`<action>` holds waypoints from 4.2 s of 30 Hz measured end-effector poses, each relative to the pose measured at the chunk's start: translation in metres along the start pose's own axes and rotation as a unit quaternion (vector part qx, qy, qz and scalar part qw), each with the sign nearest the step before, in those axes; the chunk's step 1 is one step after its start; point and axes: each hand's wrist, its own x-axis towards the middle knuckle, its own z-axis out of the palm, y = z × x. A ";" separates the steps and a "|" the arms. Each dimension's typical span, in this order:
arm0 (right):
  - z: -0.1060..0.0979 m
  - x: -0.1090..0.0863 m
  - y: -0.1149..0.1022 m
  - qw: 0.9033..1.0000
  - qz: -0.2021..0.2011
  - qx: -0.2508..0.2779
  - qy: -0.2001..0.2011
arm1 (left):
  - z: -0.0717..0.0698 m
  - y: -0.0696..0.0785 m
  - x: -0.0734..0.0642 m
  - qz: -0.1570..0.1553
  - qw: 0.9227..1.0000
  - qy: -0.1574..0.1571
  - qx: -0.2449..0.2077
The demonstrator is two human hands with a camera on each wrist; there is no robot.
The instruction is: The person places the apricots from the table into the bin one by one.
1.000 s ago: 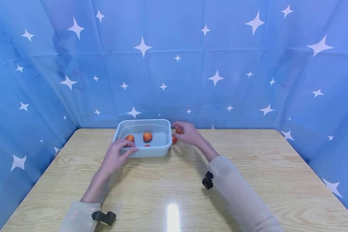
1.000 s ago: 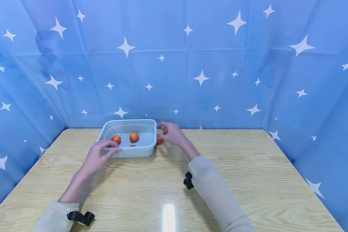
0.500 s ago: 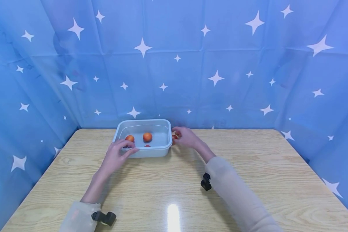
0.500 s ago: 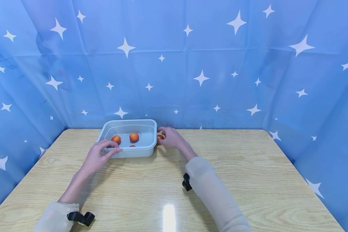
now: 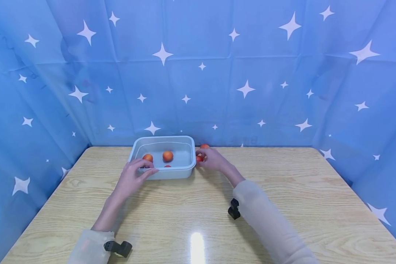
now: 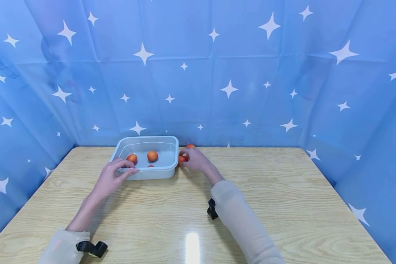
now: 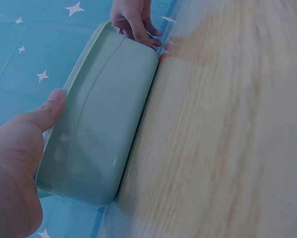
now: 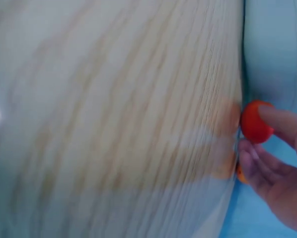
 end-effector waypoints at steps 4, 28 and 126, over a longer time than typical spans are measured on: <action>0.002 -0.001 0.001 1.000 -0.003 -0.001 0.005 | 0.001 -0.001 0.000 0.003 1.000 0.003 -0.001; -0.020 -0.021 0.003 0.986 0.080 0.094 0.108 | 0.000 -0.001 0.001 -0.007 1.000 -0.003 0.003; -0.008 -0.009 -0.095 0.987 -0.127 0.055 0.079 | -0.002 0.002 0.002 -0.020 1.000 -0.020 0.004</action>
